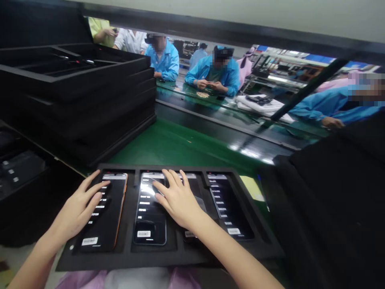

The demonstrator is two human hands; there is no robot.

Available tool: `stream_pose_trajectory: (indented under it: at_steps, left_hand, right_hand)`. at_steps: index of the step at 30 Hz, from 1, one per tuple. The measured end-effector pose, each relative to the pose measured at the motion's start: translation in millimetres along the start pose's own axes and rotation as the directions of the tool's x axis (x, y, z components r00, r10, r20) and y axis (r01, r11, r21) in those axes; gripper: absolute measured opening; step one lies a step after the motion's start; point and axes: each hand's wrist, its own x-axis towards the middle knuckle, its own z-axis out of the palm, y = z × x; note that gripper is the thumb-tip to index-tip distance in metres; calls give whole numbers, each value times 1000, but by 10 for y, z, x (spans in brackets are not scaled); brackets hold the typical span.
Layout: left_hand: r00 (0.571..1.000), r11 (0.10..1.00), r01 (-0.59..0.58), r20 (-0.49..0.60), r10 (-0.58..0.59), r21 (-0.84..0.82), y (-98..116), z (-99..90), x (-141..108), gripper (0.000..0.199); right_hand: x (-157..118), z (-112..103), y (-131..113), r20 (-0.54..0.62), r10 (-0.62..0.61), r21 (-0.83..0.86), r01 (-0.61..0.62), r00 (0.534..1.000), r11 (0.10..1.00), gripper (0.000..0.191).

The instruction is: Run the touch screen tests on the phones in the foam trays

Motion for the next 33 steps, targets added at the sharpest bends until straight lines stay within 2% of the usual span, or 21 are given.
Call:
stream_pose_trajectory:
  at_steps: [3, 9, 22, 29, 33]
  left_hand:
    - [1000, 1000, -10, 21, 9, 20, 2, -8, -26, 46]
    - [999, 999, -19, 28, 18, 40, 2, -13, -61, 46]
    - [1000, 1000, 23, 5, -23, -1, 23, -21, -97, 43]
    - [996, 996, 78, -29, -79, -38, 34, -34, -114, 44]
    - [995, 991, 100, -7, -101, -86, 31, -37, -147, 44]
  right_hand:
    - [58, 47, -5, -17, -35, -7, 34, 999, 999, 39]
    - [26, 134, 119, -129, 28, 17, -26, 991, 1000, 43]
    - [1, 174, 211, -150, 84, 105, -68, 985, 992, 41]
    - [-18, 186, 214, -157, 77, 110, -60, 985, 992, 41]
    - [-37, 168, 202, -165, 43, 100, -27, 985, 995, 40]
